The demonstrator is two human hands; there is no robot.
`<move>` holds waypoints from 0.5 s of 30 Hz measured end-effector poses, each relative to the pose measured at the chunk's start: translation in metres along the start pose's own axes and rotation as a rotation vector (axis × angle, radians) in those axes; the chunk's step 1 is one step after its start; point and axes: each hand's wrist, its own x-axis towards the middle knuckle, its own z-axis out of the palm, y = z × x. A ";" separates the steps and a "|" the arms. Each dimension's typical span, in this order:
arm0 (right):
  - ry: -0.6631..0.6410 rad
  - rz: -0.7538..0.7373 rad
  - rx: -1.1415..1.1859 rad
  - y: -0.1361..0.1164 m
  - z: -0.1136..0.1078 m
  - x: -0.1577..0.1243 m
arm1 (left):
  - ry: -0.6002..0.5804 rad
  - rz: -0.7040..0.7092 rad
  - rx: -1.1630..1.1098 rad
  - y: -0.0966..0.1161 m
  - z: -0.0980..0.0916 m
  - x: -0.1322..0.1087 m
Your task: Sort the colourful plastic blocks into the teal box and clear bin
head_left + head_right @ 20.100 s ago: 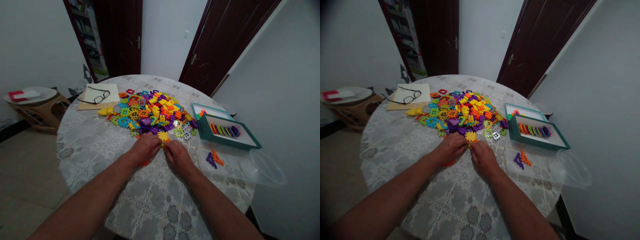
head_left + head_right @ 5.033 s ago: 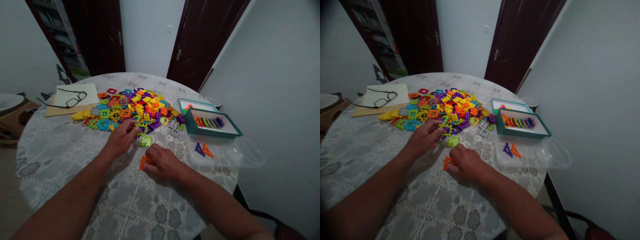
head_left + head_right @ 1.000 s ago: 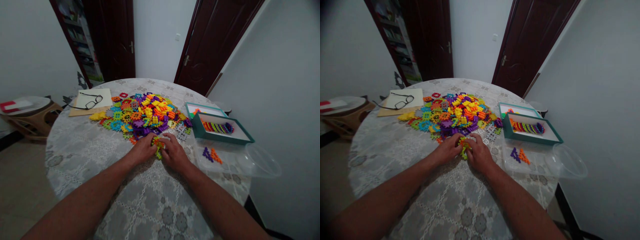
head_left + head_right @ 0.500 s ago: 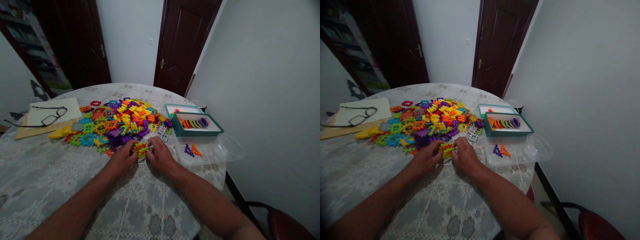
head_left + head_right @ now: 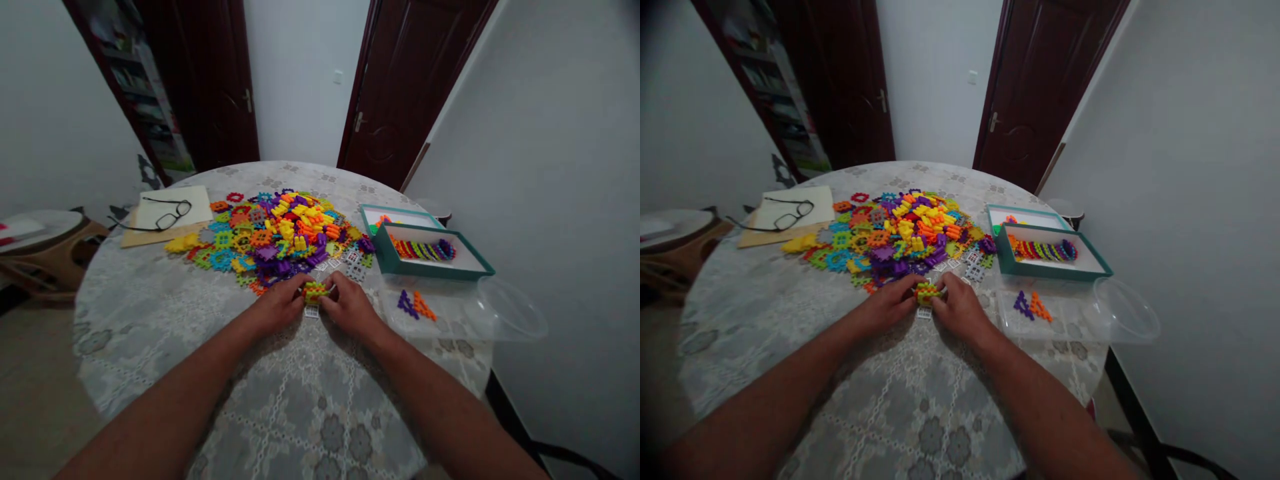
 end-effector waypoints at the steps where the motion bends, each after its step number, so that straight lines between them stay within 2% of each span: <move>1: -0.007 0.001 0.007 0.000 0.000 0.000 | -0.001 -0.004 0.008 0.000 0.000 0.000; 6: -0.032 -0.074 0.038 0.000 0.002 -0.001 | 0.015 -0.016 0.023 0.001 0.000 -0.001; 11: -0.056 -0.188 -0.058 -0.001 0.002 -0.002 | 0.023 -0.023 0.088 0.001 -0.006 -0.002; 15: -0.061 -0.222 -0.066 -0.003 0.002 -0.002 | 0.030 0.004 0.096 -0.001 -0.008 -0.003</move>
